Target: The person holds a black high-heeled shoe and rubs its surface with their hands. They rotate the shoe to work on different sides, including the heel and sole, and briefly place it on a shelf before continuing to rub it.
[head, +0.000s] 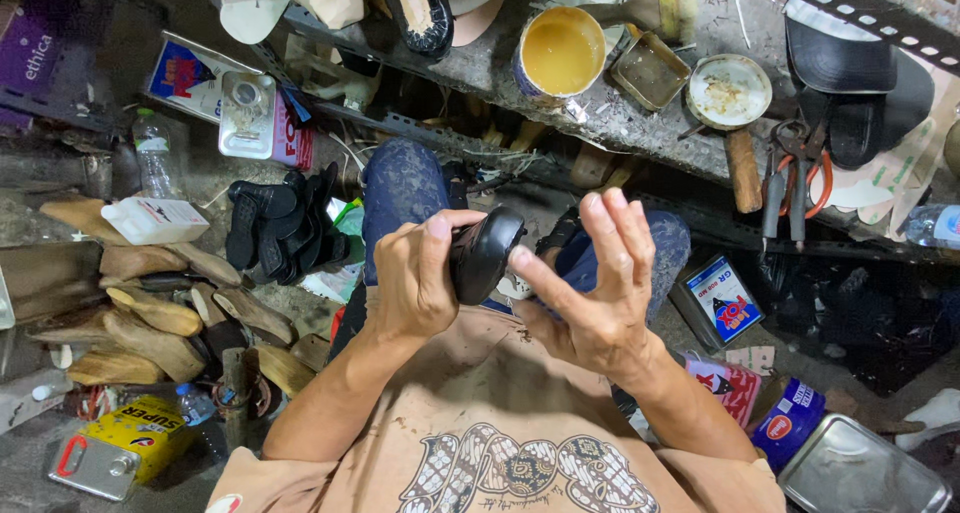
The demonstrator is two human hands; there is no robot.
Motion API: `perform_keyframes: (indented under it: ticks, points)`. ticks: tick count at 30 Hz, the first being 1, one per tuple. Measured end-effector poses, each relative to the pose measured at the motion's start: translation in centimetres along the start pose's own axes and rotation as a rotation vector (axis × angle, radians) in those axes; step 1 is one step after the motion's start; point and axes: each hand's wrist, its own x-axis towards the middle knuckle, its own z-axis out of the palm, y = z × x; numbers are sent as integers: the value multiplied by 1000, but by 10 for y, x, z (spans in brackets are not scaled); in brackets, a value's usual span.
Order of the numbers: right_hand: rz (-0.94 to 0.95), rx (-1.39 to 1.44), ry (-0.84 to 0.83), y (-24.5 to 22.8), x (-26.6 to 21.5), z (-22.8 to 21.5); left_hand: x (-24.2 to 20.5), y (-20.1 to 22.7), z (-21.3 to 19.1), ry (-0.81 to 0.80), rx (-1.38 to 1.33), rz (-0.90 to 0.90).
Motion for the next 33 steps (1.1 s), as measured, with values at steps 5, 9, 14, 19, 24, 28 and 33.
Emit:
perform_keyframes:
  ticks: [5,9,14,19,24,28,33]
  points:
    - [2,51,4,-6,-1,1,-3,0,0,8,3,32]
    - [16,34,1,-10,2,-3,-5,-2,1,15,2,65]
    - [29,47,5,-15,3,-4,-8,-13,0,14,23,125]
    - [51,93,3,-17,7,-6,-6,-7,0,37,9,146]
    - [90,146,5,-21,3,-6,-9,-15,1,68,22,189]
    - [74,179,5,-28,-2,-6,-11,-18,3,93,68,219]
    - [104,224,9,-31,1,-6,-9,-15,5,162,38,300]
